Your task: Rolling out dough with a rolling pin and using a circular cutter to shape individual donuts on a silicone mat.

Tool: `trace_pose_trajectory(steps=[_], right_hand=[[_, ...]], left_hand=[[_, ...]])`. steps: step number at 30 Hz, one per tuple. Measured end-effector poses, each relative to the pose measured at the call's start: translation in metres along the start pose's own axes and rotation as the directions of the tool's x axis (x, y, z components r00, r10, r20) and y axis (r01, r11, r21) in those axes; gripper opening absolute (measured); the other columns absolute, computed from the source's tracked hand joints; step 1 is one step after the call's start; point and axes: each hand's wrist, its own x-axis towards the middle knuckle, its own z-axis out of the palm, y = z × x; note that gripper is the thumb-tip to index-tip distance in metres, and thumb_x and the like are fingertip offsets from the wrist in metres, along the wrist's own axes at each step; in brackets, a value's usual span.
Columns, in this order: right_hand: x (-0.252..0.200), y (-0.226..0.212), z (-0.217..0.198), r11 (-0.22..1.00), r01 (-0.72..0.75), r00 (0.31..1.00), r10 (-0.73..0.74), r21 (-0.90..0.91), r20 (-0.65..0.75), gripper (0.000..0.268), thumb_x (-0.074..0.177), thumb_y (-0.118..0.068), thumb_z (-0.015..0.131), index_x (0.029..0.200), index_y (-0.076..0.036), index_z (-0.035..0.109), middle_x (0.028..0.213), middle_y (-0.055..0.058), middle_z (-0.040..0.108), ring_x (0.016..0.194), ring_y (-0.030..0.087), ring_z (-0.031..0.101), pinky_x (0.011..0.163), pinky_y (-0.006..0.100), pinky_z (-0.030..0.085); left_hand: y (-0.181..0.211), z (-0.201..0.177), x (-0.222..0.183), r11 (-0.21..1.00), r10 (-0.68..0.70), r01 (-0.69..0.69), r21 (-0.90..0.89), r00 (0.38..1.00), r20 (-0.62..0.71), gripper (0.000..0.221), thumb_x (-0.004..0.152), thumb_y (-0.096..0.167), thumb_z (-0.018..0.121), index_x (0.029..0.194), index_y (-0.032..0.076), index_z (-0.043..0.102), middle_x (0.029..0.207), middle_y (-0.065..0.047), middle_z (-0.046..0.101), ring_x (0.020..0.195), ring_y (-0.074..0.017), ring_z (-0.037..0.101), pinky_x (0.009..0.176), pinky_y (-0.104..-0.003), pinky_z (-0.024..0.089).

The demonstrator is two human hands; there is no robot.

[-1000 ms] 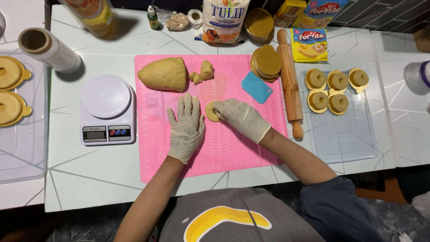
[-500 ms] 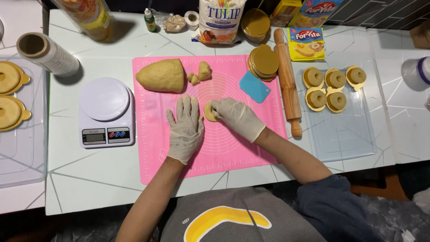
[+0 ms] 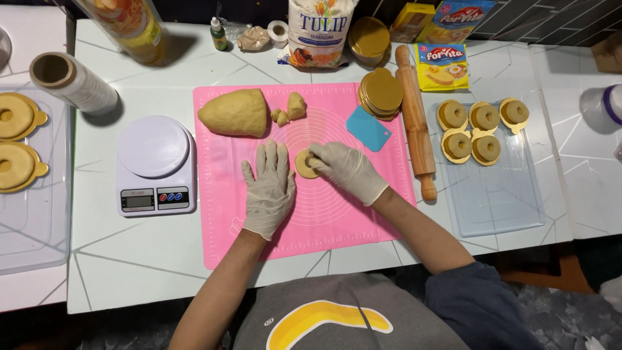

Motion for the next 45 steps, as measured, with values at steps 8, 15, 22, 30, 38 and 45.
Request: trace_pose_trajectory(steps=[8,15,22,30,38,45], right_hand=[[-0.012,-0.004,-0.011,0.794,-0.165,0.938,0.311,0.586,-0.157,0.017,0.097,-0.026,0.069,0.113,-0.024,0.074,0.096,0.002,0.075,0.092,0.017,0.069,0.084,0.029,0.055],[-0.022,0.019,0.023,0.202,-0.074,0.875,0.483,0.977,-0.034,0.027,0.103,-0.015,0.053,0.125,-0.001,0.061,0.085,0.008,0.07,0.069,0.006,0.068,0.051,0.012,0.053],[-0.027,-0.026,0.038,0.174,0.011,0.924,0.375,0.985,-0.076,0.042,0.092,-0.007,0.071,0.133,0.001,0.06,0.111,0.019,0.072,0.087,0.021,0.074,0.075,0.031,0.064],[-0.035,-0.009,0.05,0.623,0.143,0.894,0.252,0.769,-0.37,0.035,0.087,-0.019,0.081,0.118,-0.007,0.07,0.123,0.013,0.065,0.107,0.024,0.067,0.086,0.031,0.058],[-0.028,-0.027,0.021,0.644,0.265,0.933,0.017,0.718,-0.36,0.022,0.092,-0.015,0.074,0.111,-0.004,0.076,0.131,0.013,0.059,0.119,0.028,0.063,0.104,0.044,0.049],[-0.032,-0.024,0.024,0.636,0.291,0.942,-0.062,0.715,-0.329,0.022,0.093,-0.007,0.072,0.115,-0.004,0.075,0.13,0.015,0.056,0.122,0.031,0.061,0.107,0.047,0.045]], left_hand=[[-0.002,-0.004,0.0,1.0,0.003,-0.003,-0.031,1.0,-0.006,0.065,0.103,0.038,0.042,0.162,0.017,0.025,0.168,-0.011,0.026,0.155,-0.0308,0.023,0.118,-0.067,0.018],[-0.001,0.009,0.008,0.95,0.044,-0.176,-0.256,0.892,-0.45,0.056,0.101,0.041,0.062,0.151,0.019,0.051,0.149,-0.006,0.055,0.139,-0.0233,0.051,0.118,-0.052,0.025],[0.022,-0.043,0.0,0.426,-0.12,-0.253,-0.869,0.936,-0.331,0.053,0.073,0.022,0.092,0.12,0.008,0.072,0.106,-0.005,0.075,0.099,-0.0229,0.074,0.094,-0.035,0.057],[0.028,-0.059,0.001,0.103,-0.31,-0.095,-0.99,0.943,-0.123,0.035,0.078,0.004,0.088,0.109,-0.001,0.074,0.105,-0.016,0.075,0.102,-0.027,0.075,0.091,-0.035,0.059],[0.031,-0.054,-0.003,0.174,-0.221,-0.062,-0.983,0.97,-0.1,0.036,0.074,0.01,0.091,0.106,0.003,0.078,0.099,-0.013,0.076,0.096,-0.0232,0.075,0.088,-0.035,0.059],[0.027,-0.038,-0.003,0.012,-0.217,0.01,-1.0,0.976,0.007,0.04,0.072,0.005,0.091,0.109,-0.001,0.077,0.1,-0.015,0.075,0.094,-0.0181,0.072,0.087,-0.035,0.059]])
